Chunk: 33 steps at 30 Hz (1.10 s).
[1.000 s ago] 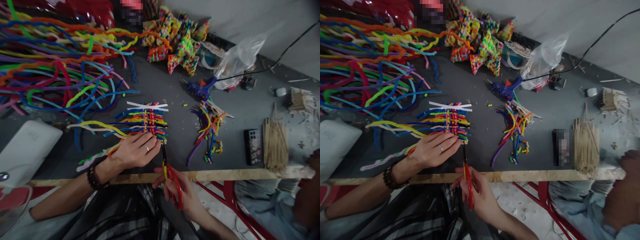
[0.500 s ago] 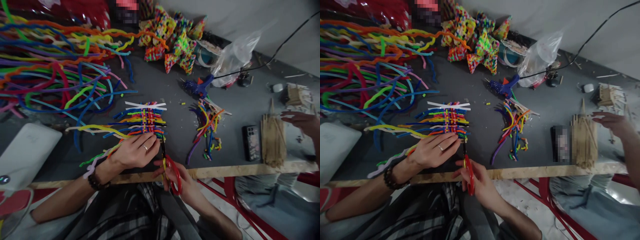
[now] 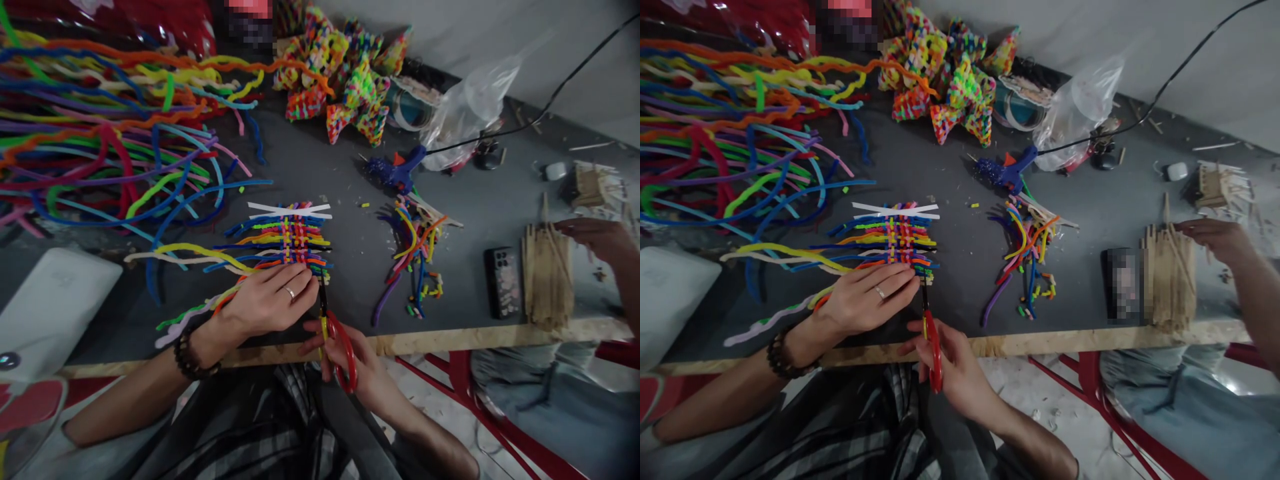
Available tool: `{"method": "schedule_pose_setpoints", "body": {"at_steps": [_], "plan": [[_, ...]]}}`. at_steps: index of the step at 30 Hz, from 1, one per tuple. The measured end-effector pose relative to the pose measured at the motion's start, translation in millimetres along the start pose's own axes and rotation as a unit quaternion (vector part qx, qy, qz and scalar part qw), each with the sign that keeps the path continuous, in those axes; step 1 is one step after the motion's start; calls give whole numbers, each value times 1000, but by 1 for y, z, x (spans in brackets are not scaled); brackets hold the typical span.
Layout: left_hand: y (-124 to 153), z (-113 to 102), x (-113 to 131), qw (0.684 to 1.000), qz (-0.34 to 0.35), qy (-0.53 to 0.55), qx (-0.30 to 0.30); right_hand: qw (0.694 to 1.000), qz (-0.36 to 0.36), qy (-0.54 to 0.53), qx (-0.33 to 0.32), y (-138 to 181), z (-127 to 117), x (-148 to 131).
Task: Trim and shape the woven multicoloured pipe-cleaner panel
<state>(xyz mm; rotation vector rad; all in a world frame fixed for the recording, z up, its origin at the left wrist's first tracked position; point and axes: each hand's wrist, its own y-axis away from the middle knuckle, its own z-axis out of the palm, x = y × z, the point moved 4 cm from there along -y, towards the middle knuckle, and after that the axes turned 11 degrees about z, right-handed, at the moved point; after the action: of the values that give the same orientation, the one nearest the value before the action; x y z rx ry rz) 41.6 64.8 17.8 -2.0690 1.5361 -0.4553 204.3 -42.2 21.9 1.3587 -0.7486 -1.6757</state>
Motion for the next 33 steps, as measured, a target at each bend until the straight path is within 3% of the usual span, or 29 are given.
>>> {"method": "schedule_pose_setpoints", "body": {"at_steps": [12, 33], "plan": [[1, 0, -1, 1000, 17, 8, 3, 1000, -8, -19, 2, -6, 1, -2], [0, 1, -7, 999, -5, 37, 15, 999, -13, 38, 0, -15, -4, 12]]}}
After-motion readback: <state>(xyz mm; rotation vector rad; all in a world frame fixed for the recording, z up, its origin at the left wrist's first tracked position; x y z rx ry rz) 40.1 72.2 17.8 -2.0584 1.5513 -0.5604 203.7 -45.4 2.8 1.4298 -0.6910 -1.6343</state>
